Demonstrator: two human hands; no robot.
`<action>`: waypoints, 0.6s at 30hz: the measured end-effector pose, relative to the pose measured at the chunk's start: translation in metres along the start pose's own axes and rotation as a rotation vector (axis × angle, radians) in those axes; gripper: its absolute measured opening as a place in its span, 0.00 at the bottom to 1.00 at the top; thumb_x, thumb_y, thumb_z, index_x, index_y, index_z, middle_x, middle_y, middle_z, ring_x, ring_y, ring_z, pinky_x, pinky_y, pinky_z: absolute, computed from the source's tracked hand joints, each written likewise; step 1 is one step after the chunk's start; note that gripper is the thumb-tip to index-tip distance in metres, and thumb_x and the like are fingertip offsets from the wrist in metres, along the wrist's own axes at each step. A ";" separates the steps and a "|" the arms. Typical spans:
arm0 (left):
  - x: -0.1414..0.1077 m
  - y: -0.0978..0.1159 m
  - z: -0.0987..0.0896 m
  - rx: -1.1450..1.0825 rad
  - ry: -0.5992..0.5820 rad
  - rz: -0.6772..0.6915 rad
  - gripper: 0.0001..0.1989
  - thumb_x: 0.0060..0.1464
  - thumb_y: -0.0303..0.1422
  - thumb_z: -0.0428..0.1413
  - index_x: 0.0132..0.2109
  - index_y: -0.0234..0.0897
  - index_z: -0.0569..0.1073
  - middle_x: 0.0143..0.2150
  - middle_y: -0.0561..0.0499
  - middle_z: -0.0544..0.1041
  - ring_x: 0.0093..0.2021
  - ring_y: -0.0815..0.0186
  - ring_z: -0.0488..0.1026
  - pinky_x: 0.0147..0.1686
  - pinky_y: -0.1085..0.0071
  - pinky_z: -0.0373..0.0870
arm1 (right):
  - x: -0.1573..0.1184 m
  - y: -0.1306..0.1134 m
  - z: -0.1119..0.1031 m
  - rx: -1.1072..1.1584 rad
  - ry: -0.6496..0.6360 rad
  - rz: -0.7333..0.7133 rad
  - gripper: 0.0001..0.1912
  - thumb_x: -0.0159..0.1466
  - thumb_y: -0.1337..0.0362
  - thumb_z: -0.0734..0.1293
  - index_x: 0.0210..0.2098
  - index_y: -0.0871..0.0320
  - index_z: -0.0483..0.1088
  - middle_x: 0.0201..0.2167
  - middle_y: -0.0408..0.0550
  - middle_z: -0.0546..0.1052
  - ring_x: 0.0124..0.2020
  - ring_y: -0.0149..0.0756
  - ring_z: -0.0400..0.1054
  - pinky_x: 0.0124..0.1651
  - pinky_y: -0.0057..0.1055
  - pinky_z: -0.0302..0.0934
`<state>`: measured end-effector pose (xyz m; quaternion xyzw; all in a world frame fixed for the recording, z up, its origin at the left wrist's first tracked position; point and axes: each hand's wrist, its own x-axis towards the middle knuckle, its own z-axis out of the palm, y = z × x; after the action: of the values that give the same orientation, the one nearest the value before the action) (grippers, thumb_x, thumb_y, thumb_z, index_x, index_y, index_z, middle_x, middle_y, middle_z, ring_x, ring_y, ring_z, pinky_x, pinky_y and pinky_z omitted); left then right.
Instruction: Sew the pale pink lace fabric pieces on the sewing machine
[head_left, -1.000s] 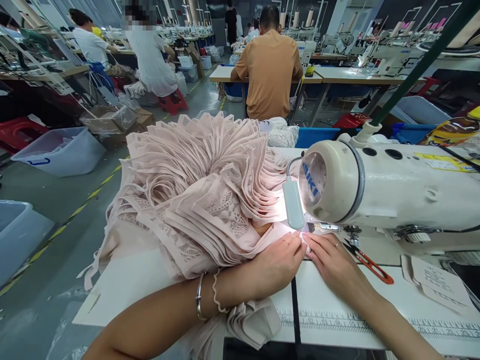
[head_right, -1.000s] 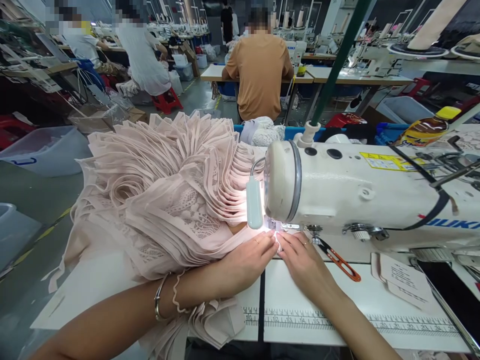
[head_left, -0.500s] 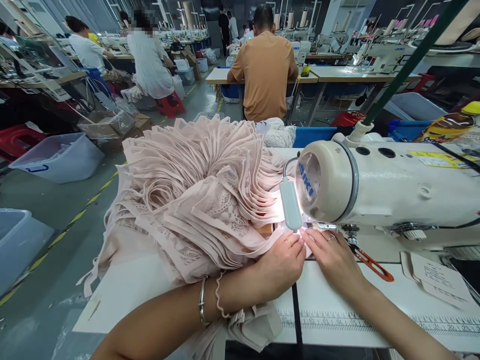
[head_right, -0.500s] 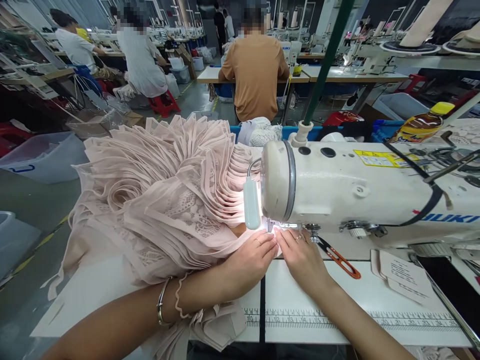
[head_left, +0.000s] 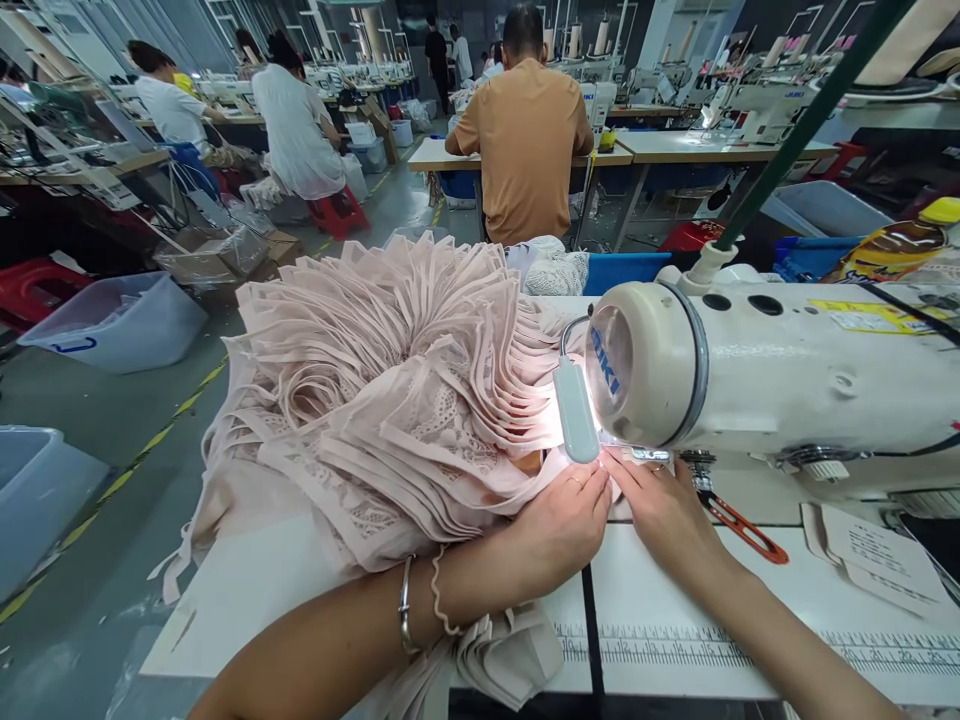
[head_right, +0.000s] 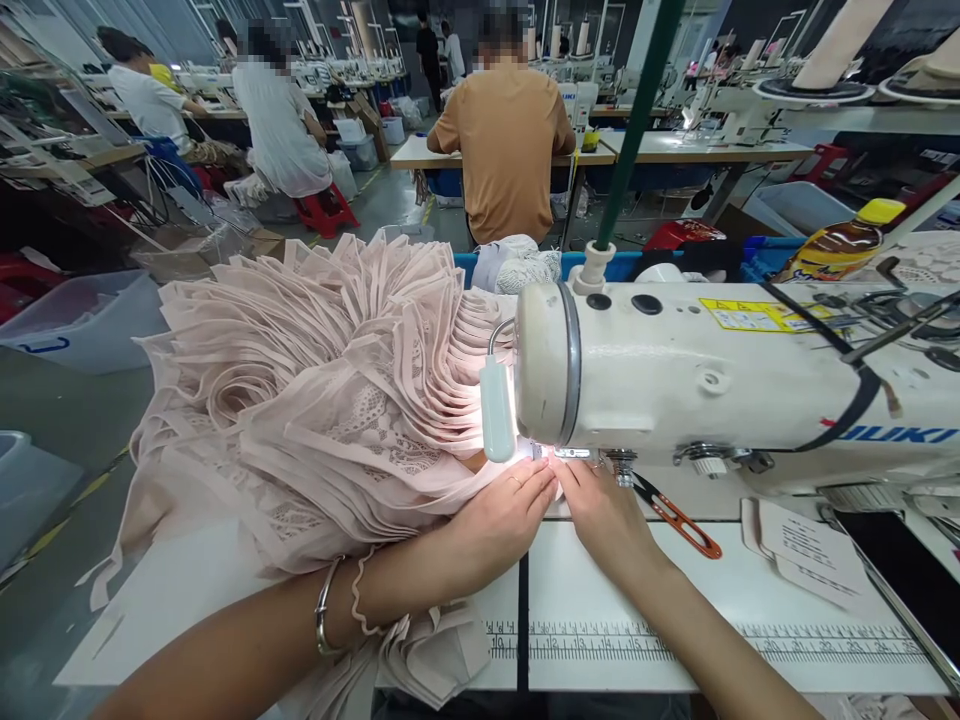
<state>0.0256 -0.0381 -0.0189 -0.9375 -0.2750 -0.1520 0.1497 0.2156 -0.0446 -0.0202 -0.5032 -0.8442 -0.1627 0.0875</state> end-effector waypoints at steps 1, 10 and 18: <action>0.000 0.000 0.000 -0.007 0.010 -0.004 0.17 0.65 0.20 0.43 0.57 0.22 0.69 0.57 0.35 0.74 0.58 0.58 0.72 0.62 0.61 0.63 | 0.000 0.000 0.001 -0.006 -0.001 0.008 0.31 0.61 0.81 0.51 0.55 0.58 0.73 0.50 0.54 0.79 0.47 0.45 0.72 0.50 0.45 0.65; -0.001 -0.004 0.004 -0.074 0.048 -0.037 0.16 0.66 0.21 0.44 0.57 0.22 0.67 0.55 0.35 0.75 0.57 0.58 0.74 0.59 0.62 0.67 | 0.004 -0.001 -0.002 -0.032 -0.126 0.081 0.33 0.60 0.83 0.51 0.53 0.54 0.74 0.52 0.52 0.77 0.41 0.43 0.73 0.50 0.47 0.63; 0.002 -0.010 0.005 -0.146 0.027 -0.058 0.15 0.67 0.20 0.42 0.55 0.22 0.68 0.53 0.37 0.76 0.57 0.57 0.73 0.54 0.61 0.72 | 0.016 -0.003 -0.015 0.043 -0.421 0.188 0.36 0.60 0.83 0.50 0.58 0.51 0.70 0.36 0.50 0.78 0.38 0.42 0.71 0.49 0.42 0.62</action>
<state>0.0226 -0.0276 -0.0205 -0.9355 -0.2881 -0.1884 0.0799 0.2055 -0.0384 -0.0017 -0.6006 -0.7964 -0.0275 -0.0649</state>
